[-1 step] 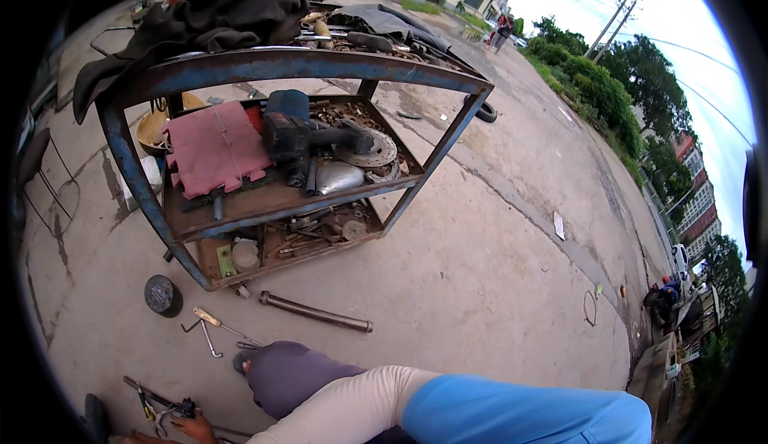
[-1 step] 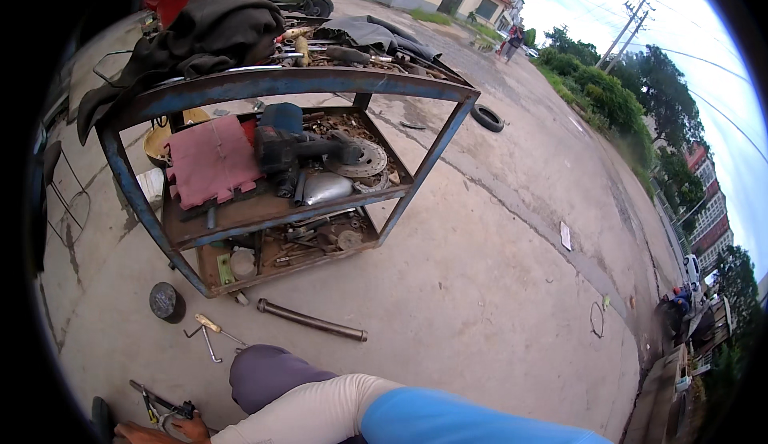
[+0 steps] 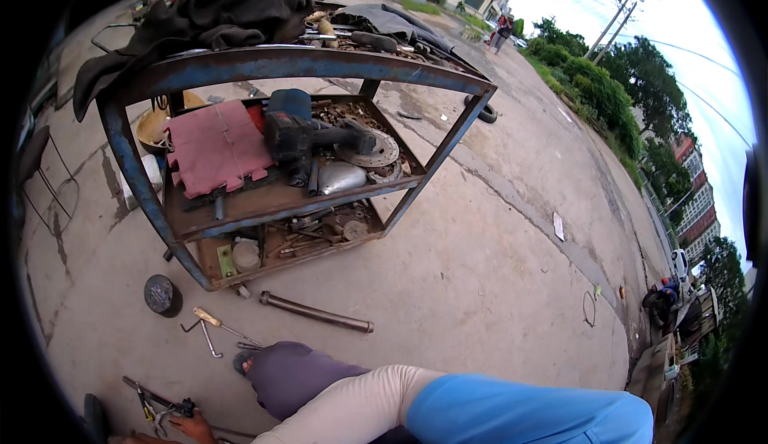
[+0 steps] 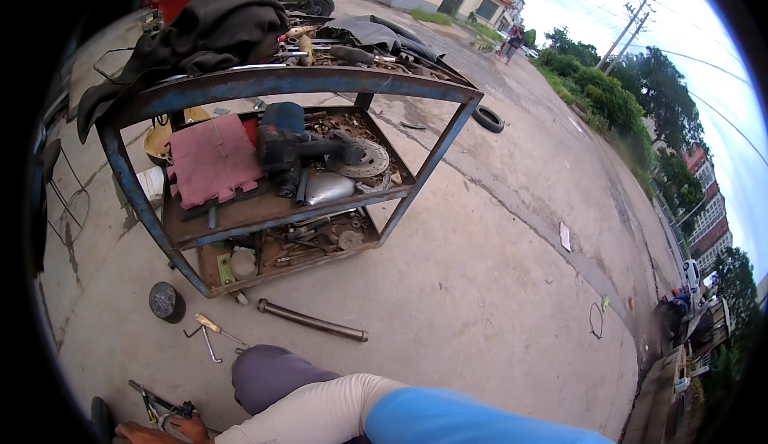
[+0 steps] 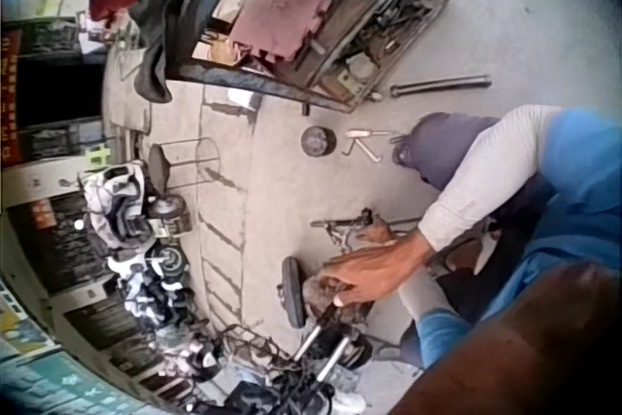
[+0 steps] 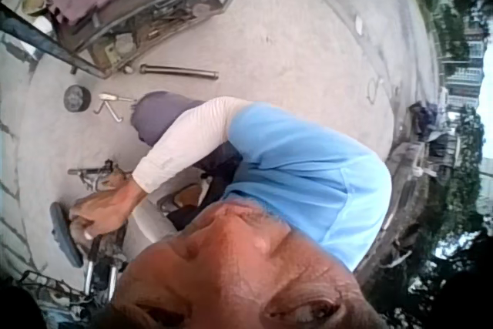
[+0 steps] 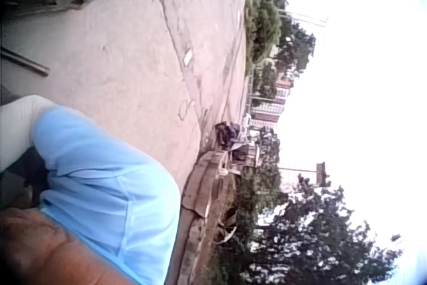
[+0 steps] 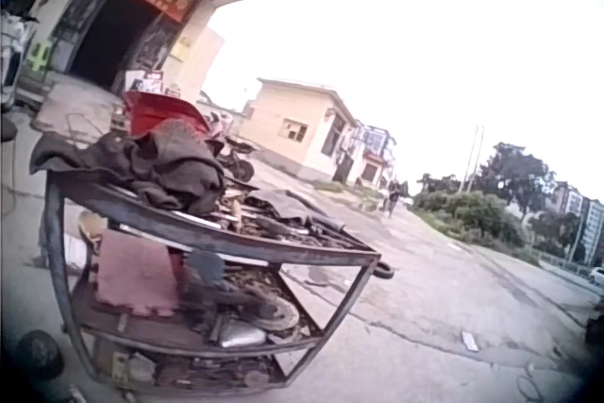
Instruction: The person works on a motorcycle fork by using locking pliers to grip and turn a component, then picks up and shows a steering stem assembly.
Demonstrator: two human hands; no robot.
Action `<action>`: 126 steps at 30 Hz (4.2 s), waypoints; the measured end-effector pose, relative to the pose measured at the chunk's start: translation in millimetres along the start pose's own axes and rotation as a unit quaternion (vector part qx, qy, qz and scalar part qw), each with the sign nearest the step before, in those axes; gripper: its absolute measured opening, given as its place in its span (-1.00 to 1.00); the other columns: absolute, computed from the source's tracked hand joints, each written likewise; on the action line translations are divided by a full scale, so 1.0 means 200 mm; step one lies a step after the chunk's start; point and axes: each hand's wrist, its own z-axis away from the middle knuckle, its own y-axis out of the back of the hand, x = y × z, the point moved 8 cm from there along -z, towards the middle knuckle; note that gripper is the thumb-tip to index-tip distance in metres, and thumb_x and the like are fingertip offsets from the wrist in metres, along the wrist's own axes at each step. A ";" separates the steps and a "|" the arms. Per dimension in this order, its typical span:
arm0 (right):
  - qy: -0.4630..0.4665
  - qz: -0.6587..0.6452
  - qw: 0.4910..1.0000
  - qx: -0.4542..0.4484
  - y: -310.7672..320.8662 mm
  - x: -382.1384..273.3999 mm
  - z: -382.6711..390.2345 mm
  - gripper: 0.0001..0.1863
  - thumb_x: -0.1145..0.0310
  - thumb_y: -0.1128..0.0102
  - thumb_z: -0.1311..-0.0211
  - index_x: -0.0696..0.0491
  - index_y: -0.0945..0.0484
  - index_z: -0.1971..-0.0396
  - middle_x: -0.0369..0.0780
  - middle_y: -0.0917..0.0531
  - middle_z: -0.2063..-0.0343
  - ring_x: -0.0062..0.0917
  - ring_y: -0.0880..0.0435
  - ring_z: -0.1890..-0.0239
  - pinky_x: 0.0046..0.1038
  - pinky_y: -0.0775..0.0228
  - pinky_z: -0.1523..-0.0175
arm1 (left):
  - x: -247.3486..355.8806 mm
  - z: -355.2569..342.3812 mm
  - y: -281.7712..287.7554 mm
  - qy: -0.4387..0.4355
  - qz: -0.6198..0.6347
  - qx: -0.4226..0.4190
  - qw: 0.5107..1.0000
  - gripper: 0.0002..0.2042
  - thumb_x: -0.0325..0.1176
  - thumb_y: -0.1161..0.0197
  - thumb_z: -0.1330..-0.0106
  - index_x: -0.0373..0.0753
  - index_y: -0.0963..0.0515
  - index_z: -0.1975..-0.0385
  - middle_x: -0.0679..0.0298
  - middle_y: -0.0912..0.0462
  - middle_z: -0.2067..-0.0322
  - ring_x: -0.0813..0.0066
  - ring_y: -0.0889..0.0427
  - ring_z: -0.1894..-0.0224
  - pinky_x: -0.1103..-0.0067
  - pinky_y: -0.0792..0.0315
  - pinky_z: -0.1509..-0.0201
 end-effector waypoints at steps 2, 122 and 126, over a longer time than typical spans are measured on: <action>0.009 -0.008 1.000 0.007 0.04 0.01 0.00 -0.52 0.23 -0.21 -0.15 0.29 -0.46 0.04 0.04 -0.60 0.23 -0.11 -0.61 0.13 -0.18 -0.42 0.05 | 0.01 -0.02 -0.02 0.005 -0.010 0.000 1.000 -0.78 -0.25 -0.04 -0.39 -0.26 -0.50 0.20 0.21 -0.62 0.25 0.31 -0.59 0.13 0.36 -0.43 0.10; -0.095 0.085 0.991 -0.047 0.21 0.16 -0.14 -0.67 0.48 0.08 -0.42 0.21 -0.61 -0.04 -0.11 -0.68 0.02 -0.40 -0.52 -0.19 -0.39 -0.16 -0.36 | -0.41 0.51 -0.03 -0.503 -0.756 0.044 -0.416 -0.77 -0.23 -0.01 -0.36 -0.30 -0.43 0.27 0.08 -0.57 0.51 0.30 -0.50 0.58 0.53 -0.30 0.57; -0.102 0.067 0.992 -0.032 0.22 0.13 -0.13 -0.64 0.36 0.09 -0.43 0.17 -0.64 -0.01 -0.15 -0.69 0.02 -0.41 -0.50 -0.20 -0.32 -0.13 -0.36 | -0.39 0.51 -0.02 -0.500 -0.753 0.058 -0.424 -0.83 -0.23 -0.07 -0.27 -0.19 -0.45 0.38 0.11 -0.59 0.50 0.37 -0.47 0.57 0.55 -0.34 0.52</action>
